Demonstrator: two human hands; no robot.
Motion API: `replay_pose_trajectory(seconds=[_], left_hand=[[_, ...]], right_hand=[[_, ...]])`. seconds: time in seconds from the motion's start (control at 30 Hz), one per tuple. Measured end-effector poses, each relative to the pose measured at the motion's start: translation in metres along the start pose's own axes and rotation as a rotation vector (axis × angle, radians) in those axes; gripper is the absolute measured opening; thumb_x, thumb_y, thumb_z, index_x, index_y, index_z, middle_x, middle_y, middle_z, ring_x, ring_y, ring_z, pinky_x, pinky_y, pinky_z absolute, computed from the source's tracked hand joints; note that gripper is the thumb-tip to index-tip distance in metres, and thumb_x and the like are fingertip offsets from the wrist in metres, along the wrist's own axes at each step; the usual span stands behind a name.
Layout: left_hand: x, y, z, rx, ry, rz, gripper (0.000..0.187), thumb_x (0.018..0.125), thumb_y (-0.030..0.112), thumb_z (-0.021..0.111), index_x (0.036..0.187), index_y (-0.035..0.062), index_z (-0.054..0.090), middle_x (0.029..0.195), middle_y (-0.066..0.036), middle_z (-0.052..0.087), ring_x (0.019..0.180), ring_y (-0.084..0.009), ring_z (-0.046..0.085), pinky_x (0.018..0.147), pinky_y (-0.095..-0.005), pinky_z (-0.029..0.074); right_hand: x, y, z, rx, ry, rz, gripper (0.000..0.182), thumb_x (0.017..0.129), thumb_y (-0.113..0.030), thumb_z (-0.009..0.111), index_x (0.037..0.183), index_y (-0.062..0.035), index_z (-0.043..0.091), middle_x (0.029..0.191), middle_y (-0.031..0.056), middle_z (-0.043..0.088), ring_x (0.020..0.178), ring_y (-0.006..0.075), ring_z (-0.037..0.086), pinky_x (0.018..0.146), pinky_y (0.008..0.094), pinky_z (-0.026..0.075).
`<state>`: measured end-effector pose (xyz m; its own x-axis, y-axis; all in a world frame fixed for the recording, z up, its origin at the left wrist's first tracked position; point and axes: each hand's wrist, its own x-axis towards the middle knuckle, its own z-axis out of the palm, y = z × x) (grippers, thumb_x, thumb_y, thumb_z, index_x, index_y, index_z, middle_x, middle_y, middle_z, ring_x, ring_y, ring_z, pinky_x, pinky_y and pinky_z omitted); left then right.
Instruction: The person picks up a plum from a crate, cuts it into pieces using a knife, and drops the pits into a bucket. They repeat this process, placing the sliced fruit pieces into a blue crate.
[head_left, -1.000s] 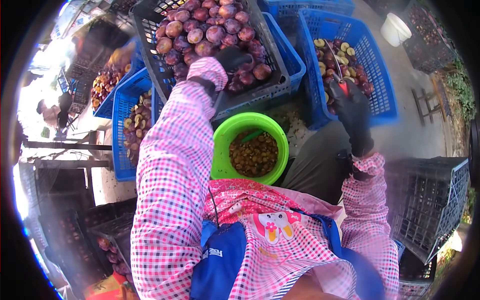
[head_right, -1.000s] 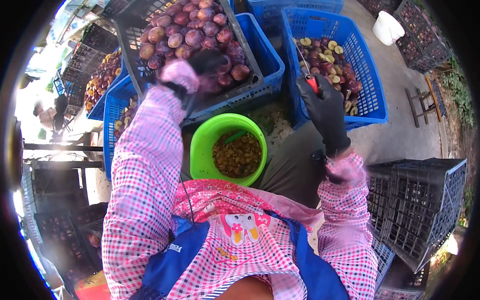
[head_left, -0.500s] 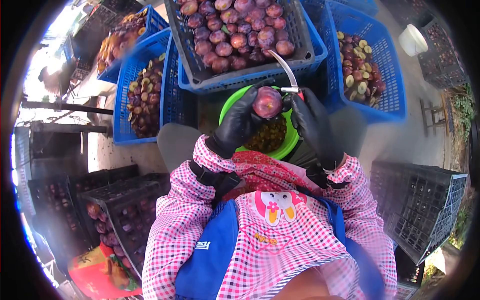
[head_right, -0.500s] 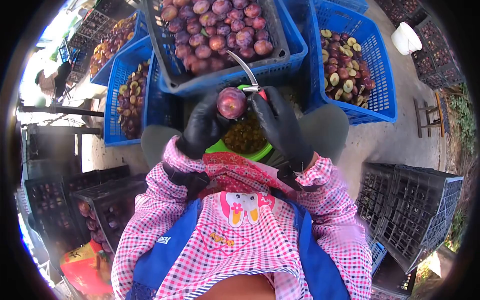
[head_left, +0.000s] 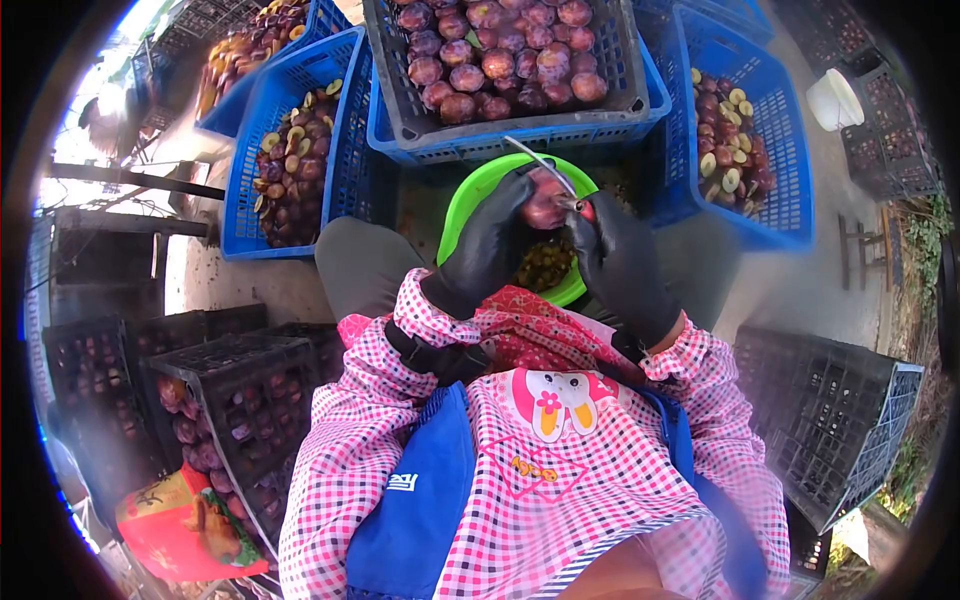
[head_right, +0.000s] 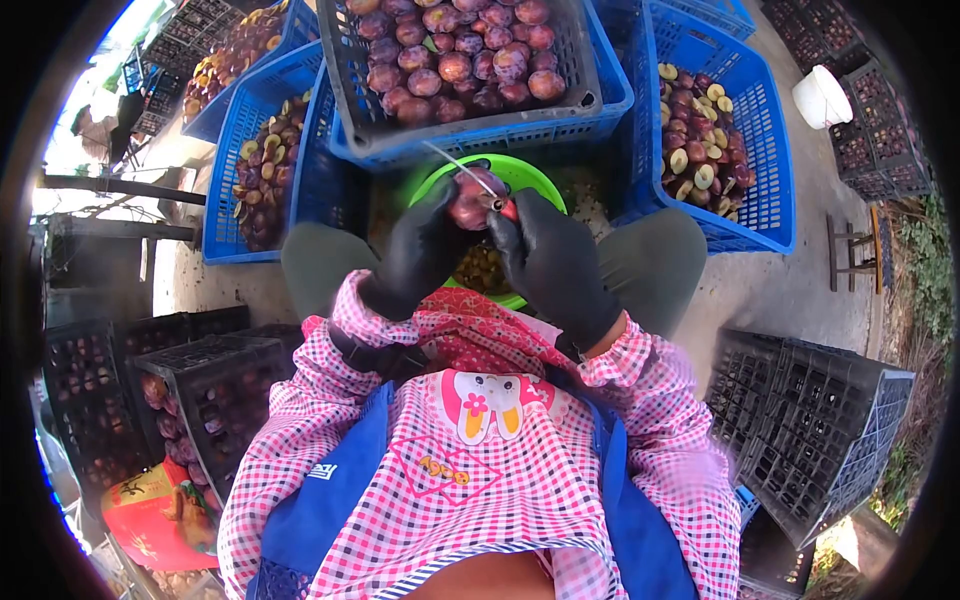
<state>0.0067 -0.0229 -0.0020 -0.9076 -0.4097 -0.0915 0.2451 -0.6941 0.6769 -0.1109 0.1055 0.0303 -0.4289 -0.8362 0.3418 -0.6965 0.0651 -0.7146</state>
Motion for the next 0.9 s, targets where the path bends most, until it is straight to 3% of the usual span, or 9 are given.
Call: replay_pose_trajectory(seconds=[0.23, 0.37, 0.47, 0.53, 0.57, 0.63, 0.77, 0.83, 0.9], left_hand=[[-0.003, 0.008, 0.001, 0.396, -0.017, 0.114, 0.050, 0.101, 0.035, 0.048, 0.136, -0.0011, 0.045, 0.126, -0.009, 0.056, 0.119, -0.0192, 0.052, 0.106, -0.0344, 0.037], [-0.006, 0.028, 0.008, 0.691, -0.060, 0.006, 0.053, 0.099, 0.038, 0.051, 0.136, -0.0007, 0.045, 0.126, -0.009, 0.056, 0.119, -0.0177, 0.051, 0.105, -0.0337, 0.036], [0.002, 0.028, 0.002, 0.744, -0.067, -0.063, 0.053, 0.099, 0.038, 0.051, 0.135, -0.0009, 0.046, 0.125, -0.009, 0.056, 0.117, -0.0187, 0.053, 0.104, -0.0332, 0.038], [0.008, 0.013, -0.021, 0.035, 0.014, -0.132, 0.043, 0.103, 0.034, 0.044, 0.130, 0.0010, 0.048, 0.121, -0.006, 0.057, 0.110, -0.0171, 0.057, 0.098, -0.0327, 0.044], [0.034, -0.004, -0.068, -0.197, -0.352, -0.126, 0.042, 0.103, 0.032, 0.044, 0.130, 0.0011, 0.049, 0.121, -0.006, 0.058, 0.112, -0.0182, 0.057, 0.098, -0.0343, 0.044], [0.025, 0.009, -0.045, -0.044, -0.214, -0.029, 0.043, 0.103, 0.033, 0.046, 0.131, 0.0015, 0.049, 0.121, -0.006, 0.057, 0.111, -0.0175, 0.057, 0.098, -0.0336, 0.044], [0.019, 0.019, -0.032, 0.247, -0.048, 0.051, 0.048, 0.100, 0.038, 0.052, 0.130, 0.0008, 0.050, 0.121, -0.006, 0.057, 0.109, -0.0154, 0.056, 0.099, -0.0314, 0.042], [0.018, 0.017, -0.035, 0.328, -0.017, 0.043, 0.049, 0.100, 0.039, 0.051, 0.128, -0.0010, 0.052, 0.120, -0.008, 0.056, 0.108, -0.0163, 0.055, 0.101, -0.0318, 0.040], [0.018, 0.017, -0.039, 0.406, -0.110, 0.055, 0.053, 0.098, 0.042, 0.053, 0.129, -0.0008, 0.051, 0.121, -0.007, 0.057, 0.111, -0.0160, 0.054, 0.101, -0.0327, 0.040]], right_hand=[[0.000, 0.002, -0.003, -0.017, 0.011, -0.011, 0.021, 0.094, -0.024, 0.059, 0.094, -0.0036, 0.054, 0.075, 0.0228, 0.059, 0.069, 0.0439, 0.059, 0.055, 0.0476, 0.045], [-0.008, 0.012, 0.003, 0.109, -0.101, 0.046, 0.023, 0.094, -0.025, 0.059, 0.098, -0.0030, 0.055, 0.076, 0.0246, 0.058, 0.071, 0.0450, 0.059, 0.057, 0.0469, 0.046], [-0.011, 0.015, 0.004, 0.124, -0.056, 0.054, 0.022, 0.097, -0.025, 0.056, 0.101, -0.0030, 0.056, 0.071, 0.0169, 0.060, 0.061, 0.0338, 0.061, 0.054, 0.0393, 0.045], [-0.005, 0.026, -0.008, 1.209, -0.421, 0.496, 0.020, 0.100, -0.023, 0.052, 0.102, -0.0039, 0.057, 0.067, 0.0034, 0.057, 0.055, 0.0143, 0.055, 0.050, 0.0304, 0.041], [-0.002, 0.021, -0.015, 1.208, -0.428, 0.488, 0.020, 0.100, -0.023, 0.052, 0.102, -0.0039, 0.057, 0.067, 0.0034, 0.057, 0.055, 0.0143, 0.055, 0.050, 0.0304, 0.041], [-0.004, 0.004, -0.031, 1.153, -0.411, 0.501, 0.019, 0.102, -0.023, 0.049, 0.103, -0.0048, 0.057, 0.069, -0.0056, 0.051, 0.058, 0.0020, 0.047, 0.049, 0.0246, 0.036], [-0.003, 0.012, -0.013, 0.650, -0.195, 0.454, 0.022, 0.100, -0.025, 0.052, 0.103, -0.0038, 0.056, 0.067, 0.0028, 0.056, 0.053, 0.0137, 0.054, 0.049, 0.0310, 0.040], [-0.007, 0.011, -0.006, 0.222, -0.101, 0.119, 0.024, 0.098, -0.027, 0.055, 0.102, -0.0032, 0.055, 0.068, 0.0145, 0.060, 0.056, 0.0320, 0.060, 0.052, 0.0397, 0.043], [-0.009, 0.002, -0.003, 0.190, -0.109, 0.143, 0.024, 0.097, -0.027, 0.056, 0.101, -0.0033, 0.055, 0.070, 0.0184, 0.060, 0.061, 0.0377, 0.060, 0.054, 0.0433, 0.044]])
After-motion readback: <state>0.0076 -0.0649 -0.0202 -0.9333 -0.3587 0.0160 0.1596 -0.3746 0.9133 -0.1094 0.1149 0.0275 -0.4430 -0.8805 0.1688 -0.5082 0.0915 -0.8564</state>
